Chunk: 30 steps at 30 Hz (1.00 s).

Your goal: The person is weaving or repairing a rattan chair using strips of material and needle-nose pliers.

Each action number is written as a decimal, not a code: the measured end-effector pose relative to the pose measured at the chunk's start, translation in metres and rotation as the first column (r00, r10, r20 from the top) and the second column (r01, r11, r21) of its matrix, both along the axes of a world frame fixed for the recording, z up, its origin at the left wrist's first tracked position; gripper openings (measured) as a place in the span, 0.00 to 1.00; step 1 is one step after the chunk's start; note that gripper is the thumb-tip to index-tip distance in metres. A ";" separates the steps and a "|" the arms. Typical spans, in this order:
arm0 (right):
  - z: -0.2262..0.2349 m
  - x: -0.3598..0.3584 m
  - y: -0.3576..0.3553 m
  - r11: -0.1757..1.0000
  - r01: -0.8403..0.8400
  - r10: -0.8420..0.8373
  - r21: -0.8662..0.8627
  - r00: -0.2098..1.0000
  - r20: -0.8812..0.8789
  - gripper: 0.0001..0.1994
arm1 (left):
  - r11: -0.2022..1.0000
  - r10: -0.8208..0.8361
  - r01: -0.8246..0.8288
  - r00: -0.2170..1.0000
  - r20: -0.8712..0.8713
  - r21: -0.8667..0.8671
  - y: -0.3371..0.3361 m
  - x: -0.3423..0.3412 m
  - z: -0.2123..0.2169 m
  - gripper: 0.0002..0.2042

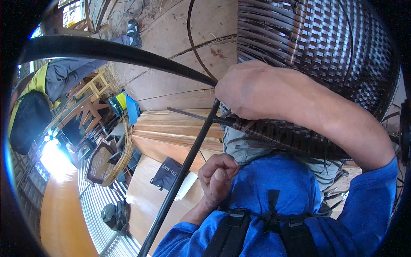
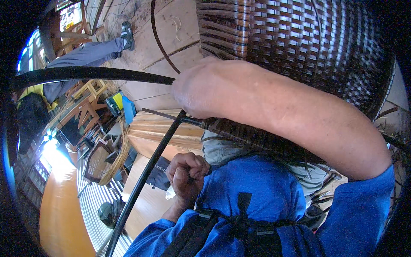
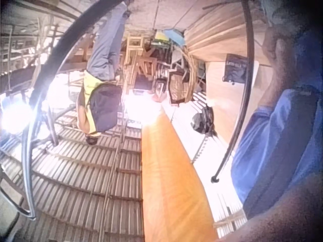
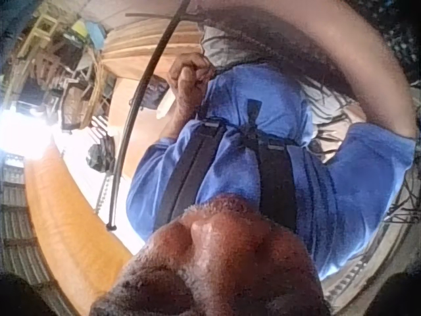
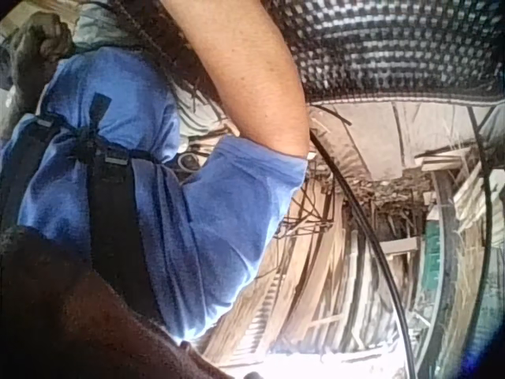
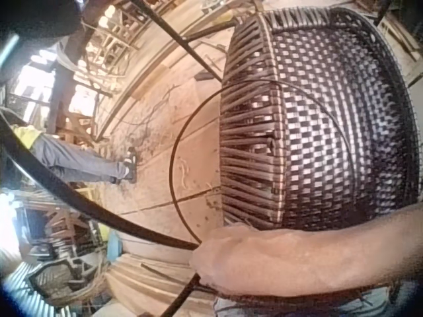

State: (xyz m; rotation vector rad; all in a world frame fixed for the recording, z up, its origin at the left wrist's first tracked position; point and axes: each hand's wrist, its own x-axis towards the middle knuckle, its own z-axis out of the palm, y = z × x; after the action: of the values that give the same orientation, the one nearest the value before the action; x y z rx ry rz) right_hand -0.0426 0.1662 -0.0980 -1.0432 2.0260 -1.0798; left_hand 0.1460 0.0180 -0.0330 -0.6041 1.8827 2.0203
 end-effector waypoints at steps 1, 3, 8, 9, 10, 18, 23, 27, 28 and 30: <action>0.001 -0.002 0.001 0.998 -0.043 0.042 0.041 0.999 0.029 0.06 | 1.000 0.002 -0.002 1.000 0.000 0.000 0.000 0.000 0.002 0.22; 0.004 -0.004 0.002 0.993 -0.090 0.085 0.079 0.994 0.062 0.06 | 0.985 -0.130 0.114 0.984 -0.124 -0.132 0.000 -0.003 0.009 0.22; 0.008 -0.002 0.003 0.986 -0.108 0.103 0.126 0.994 0.044 0.07 | 0.691 -0.469 0.235 0.866 -0.176 -0.683 -0.002 -0.024 0.023 0.13; 0.008 -0.001 0.003 0.986 -0.110 0.106 0.127 0.994 0.038 0.07 | 0.647 -0.534 0.306 0.835 -0.129 -0.699 -0.003 -0.029 0.022 0.11; 0.007 0.001 0.002 0.993 -0.065 0.065 0.097 0.998 0.007 0.07 | 0.602 -0.585 0.364 0.807 -0.083 -0.711 -0.004 -0.033 0.020 0.09; -0.017 0.013 -0.002 0.994 0.046 -0.064 -0.098 0.979 -0.191 0.07 | 0.611 -0.423 0.452 0.880 0.215 -0.649 0.001 -0.029 -0.002 0.05; -0.019 0.014 -0.002 0.987 0.060 -0.095 -0.149 0.966 -0.240 0.07 | 0.620 -0.405 0.480 0.873 0.270 -0.621 -0.003 -0.029 -0.008 0.06; -0.009 0.003 -0.004 0.998 0.028 -0.038 -0.064 0.987 -0.156 0.07 | 0.596 -0.427 0.520 0.851 0.307 -0.612 -0.005 -0.029 -0.012 0.06; -0.007 -0.002 -0.005 1.000 -0.016 0.018 0.021 0.996 -0.087 0.07 | 0.596 -0.432 0.517 0.851 0.298 -0.614 -0.006 -0.029 -0.012 0.06; -0.002 -0.006 -0.007 0.978 -0.123 0.112 0.170 0.991 0.069 0.07 | 0.632 -0.424 0.485 0.869 0.254 -0.605 -0.007 -0.028 -0.013 0.05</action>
State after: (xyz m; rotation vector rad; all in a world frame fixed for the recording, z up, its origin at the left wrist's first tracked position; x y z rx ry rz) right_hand -0.0490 0.1593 -0.0999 -1.0147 1.9467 -0.8459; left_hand 0.1177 0.0113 -0.0458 -0.2961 2.3798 0.9665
